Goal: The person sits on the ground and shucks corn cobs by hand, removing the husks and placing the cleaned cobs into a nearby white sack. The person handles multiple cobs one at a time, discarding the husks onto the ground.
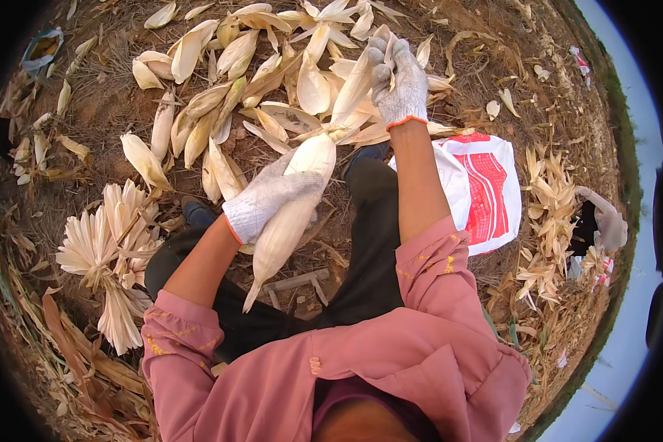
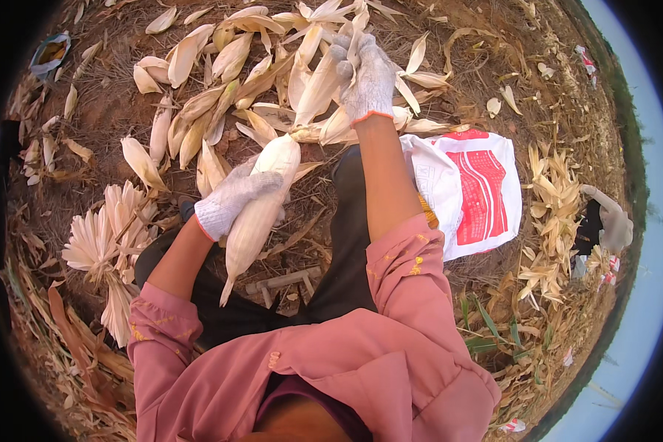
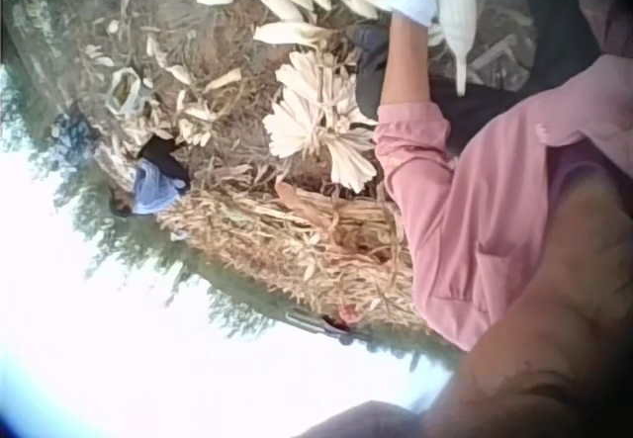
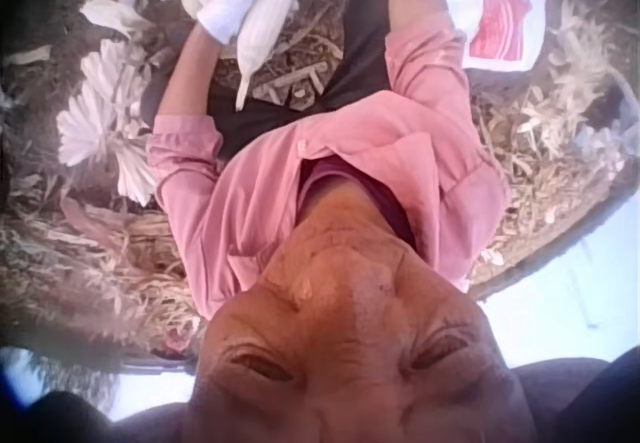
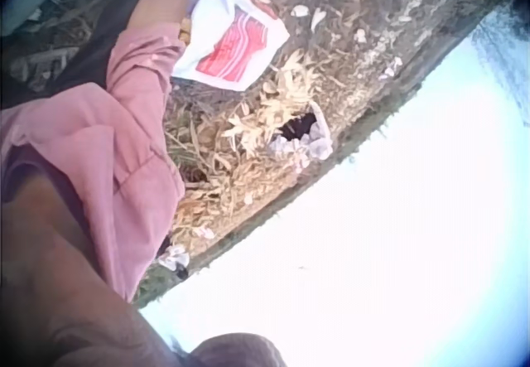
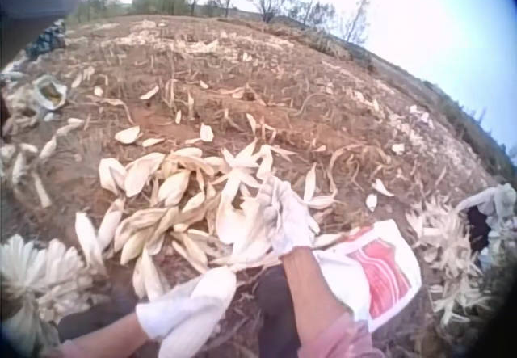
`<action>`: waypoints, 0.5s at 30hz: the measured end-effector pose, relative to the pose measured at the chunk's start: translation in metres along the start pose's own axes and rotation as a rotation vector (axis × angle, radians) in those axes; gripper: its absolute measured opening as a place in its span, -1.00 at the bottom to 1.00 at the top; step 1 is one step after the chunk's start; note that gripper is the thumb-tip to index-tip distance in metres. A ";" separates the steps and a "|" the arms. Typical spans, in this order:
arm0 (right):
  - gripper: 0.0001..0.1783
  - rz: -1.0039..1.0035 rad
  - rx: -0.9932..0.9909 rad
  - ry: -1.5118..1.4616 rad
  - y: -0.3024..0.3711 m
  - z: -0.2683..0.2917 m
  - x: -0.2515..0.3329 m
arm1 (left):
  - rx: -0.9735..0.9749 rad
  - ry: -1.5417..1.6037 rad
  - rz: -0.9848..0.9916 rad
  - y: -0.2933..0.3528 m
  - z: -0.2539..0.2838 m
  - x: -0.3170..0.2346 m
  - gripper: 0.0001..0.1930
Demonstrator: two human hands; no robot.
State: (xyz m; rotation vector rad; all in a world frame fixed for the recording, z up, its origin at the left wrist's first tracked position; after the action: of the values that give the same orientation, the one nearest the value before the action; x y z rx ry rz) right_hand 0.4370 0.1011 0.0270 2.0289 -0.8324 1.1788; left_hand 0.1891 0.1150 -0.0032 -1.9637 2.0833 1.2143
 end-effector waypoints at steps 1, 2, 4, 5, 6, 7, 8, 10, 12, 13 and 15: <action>-0.72 0.030 -0.074 0.045 -0.002 0.007 0.002 | 0.001 0.018 0.020 0.000 -0.001 0.001 -0.49; -0.72 0.208 -0.194 0.171 -0.007 0.020 0.016 | 0.001 0.036 0.041 0.000 -0.001 0.002 -0.49; -0.73 0.466 -0.402 0.238 -0.004 0.043 0.051 | 0.018 0.042 0.011 0.001 -0.003 0.000 -0.48; -0.72 0.444 -0.341 0.213 -0.020 0.068 0.053 | 0.034 0.030 -0.036 0.002 -0.004 -0.002 -0.48; -0.70 0.292 -0.297 0.324 -0.021 0.070 0.041 | 0.016 0.057 -0.047 0.005 0.001 -0.003 -0.48; -0.65 0.140 -0.248 0.434 -0.021 0.072 0.026 | 0.004 0.083 -0.061 0.005 0.003 -0.005 -0.48; -0.50 -0.098 -0.192 0.827 -0.019 0.074 0.008 | -0.028 0.150 -0.044 0.000 0.007 -0.008 -0.48; -0.40 -0.178 0.058 1.734 -0.010 0.059 -0.011 | -0.093 0.277 -0.042 -0.011 0.020 -0.021 -0.45; -0.27 -0.091 0.185 2.150 0.001 0.041 -0.013 | -0.118 0.373 -0.204 -0.011 0.029 -0.042 -0.39; -0.29 0.125 0.068 2.129 0.014 0.017 0.001 | -0.152 0.454 -0.259 -0.012 0.037 -0.050 -0.38; -0.31 0.150 0.044 1.980 0.029 -0.012 -0.005 | -0.158 0.539 -0.352 -0.010 0.050 -0.067 -0.41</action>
State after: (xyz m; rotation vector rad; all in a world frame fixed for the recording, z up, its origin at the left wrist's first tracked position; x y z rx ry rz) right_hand 0.4070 0.0940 0.0332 0.0838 0.1364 2.3201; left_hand 0.1880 0.1993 -0.0085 -2.8330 1.7262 0.8711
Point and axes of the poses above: each hand's wrist, its own y-axis away from the middle knuckle, its own z-axis out of the back of the hand, x = y × z, the point moved 8 cm from there along -y, towards the middle knuckle, and after that the axes turned 15 degrees about y, right-handed, at the moved point
